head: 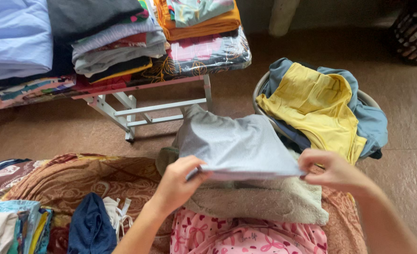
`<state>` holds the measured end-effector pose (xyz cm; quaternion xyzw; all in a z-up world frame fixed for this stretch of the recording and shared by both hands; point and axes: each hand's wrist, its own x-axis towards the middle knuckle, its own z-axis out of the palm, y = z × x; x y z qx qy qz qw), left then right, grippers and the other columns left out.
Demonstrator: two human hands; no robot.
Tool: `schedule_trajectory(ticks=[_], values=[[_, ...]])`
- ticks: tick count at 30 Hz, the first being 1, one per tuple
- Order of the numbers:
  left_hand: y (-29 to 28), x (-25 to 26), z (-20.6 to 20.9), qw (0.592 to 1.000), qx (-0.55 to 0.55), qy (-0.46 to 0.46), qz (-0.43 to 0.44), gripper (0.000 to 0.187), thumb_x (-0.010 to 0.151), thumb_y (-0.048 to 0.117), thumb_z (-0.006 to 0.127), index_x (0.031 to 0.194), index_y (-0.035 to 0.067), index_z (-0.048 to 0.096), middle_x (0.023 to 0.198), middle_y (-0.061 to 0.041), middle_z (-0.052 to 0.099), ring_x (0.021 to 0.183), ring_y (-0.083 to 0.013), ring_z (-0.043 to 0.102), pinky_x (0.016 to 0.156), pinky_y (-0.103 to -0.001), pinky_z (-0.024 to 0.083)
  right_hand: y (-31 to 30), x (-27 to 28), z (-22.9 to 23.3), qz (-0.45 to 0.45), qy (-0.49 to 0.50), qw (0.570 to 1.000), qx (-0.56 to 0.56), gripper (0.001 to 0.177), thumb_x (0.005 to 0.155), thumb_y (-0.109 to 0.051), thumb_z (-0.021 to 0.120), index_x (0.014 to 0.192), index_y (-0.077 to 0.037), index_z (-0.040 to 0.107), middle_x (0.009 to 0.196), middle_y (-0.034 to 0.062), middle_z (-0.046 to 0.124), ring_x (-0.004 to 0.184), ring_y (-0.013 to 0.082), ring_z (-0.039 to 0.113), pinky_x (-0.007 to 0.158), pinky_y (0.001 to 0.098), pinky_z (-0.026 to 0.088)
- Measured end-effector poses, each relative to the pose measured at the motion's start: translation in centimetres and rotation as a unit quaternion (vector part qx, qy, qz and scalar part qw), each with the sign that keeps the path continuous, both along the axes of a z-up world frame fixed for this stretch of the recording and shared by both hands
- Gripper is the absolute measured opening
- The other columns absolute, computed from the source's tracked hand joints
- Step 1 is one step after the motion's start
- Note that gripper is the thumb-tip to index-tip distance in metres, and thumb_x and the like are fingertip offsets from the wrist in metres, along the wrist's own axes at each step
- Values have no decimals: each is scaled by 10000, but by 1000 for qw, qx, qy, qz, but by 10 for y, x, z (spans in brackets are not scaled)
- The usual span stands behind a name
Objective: The person folds several garments one by one, including a gray tank top, a yellow shirt, a black graphic shirt, and a blue shirt. Each item is smoothed, folded into a compact rectangle, and placed on a growing stack on a nearby table.
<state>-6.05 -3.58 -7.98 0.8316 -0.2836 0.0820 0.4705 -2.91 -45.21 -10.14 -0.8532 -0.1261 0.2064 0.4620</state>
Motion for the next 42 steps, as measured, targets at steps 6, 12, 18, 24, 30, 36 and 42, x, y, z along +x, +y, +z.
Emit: schedule_trajectory(ticks=[6, 12, 18, 24, 30, 36, 42], values=[[-1, 34, 66, 985, -71, -15, 157, 93, 1049, 85, 584, 1114, 30, 623, 813, -141, 649, 689, -226, 578, 605, -335, 489, 26, 30, 79, -223, -396, 868, 199, 298, 917, 132, 665, 1176, -15, 650, 1112, 35, 636, 1017, 93, 589, 898, 229, 496], [8, 104, 126, 967, 74, -143, 198, 125, 1033, 151, 591, 1100, 47, 606, 873, -179, 716, 748, -331, 710, 623, -396, 515, 81, 100, 112, -224, -358, 873, 242, 175, 1042, 78, 515, 1153, -41, 579, 1084, 18, 646, 995, 84, 585, 914, 202, 484], [20, 135, 166, 964, -9, -152, 219, 145, 1137, 197, 565, 1164, 55, 581, 792, -119, 615, 728, -255, 587, 637, -366, 466, 98, 140, 139, -241, -308, 804, 448, 150, 1072, 36, 539, 1122, -105, 552, 934, -28, 522, 722, 48, 407, 622, 213, 327], [37, 95, 154, 974, -123, 188, -40, 131, 1026, 166, 555, 1115, 74, 580, 869, 24, 700, 753, -82, 692, 624, -260, 596, 40, 79, 116, -42, -193, 829, 523, 203, 950, 7, 534, 1140, -56, 566, 1033, 34, 583, 935, 108, 596, 790, 246, 476], [34, 41, 47, 904, 110, 362, -199, 174, 982, 139, 599, 1115, 51, 669, 717, -45, 606, 658, -140, 536, 600, -315, 458, -15, 28, 7, 135, 161, 913, 349, 158, 965, -48, 659, 1064, 72, 632, 932, 52, 610, 825, 95, 577, 667, 236, 461], [20, 67, -33, 887, -120, 430, -122, 239, 968, 196, 618, 1131, 36, 687, 1015, 3, 697, 949, -84, 627, 866, -258, 523, -8, 54, -68, -102, 280, 849, 436, 202, 933, -105, 660, 1107, -15, 609, 946, 72, 648, 826, 133, 629, 676, 273, 512], [8, 125, -40, 855, -61, 500, 121, 664, 865, 591, 642, 1307, 96, 656, 1099, -37, 686, 1023, -194, 609, 874, -437, 492, 38, 98, -90, -334, 73, 931, 126, 371, 933, -199, 676, 1247, -34, 565, 1092, 121, 676, 973, 236, 650, 830, 366, 545]])
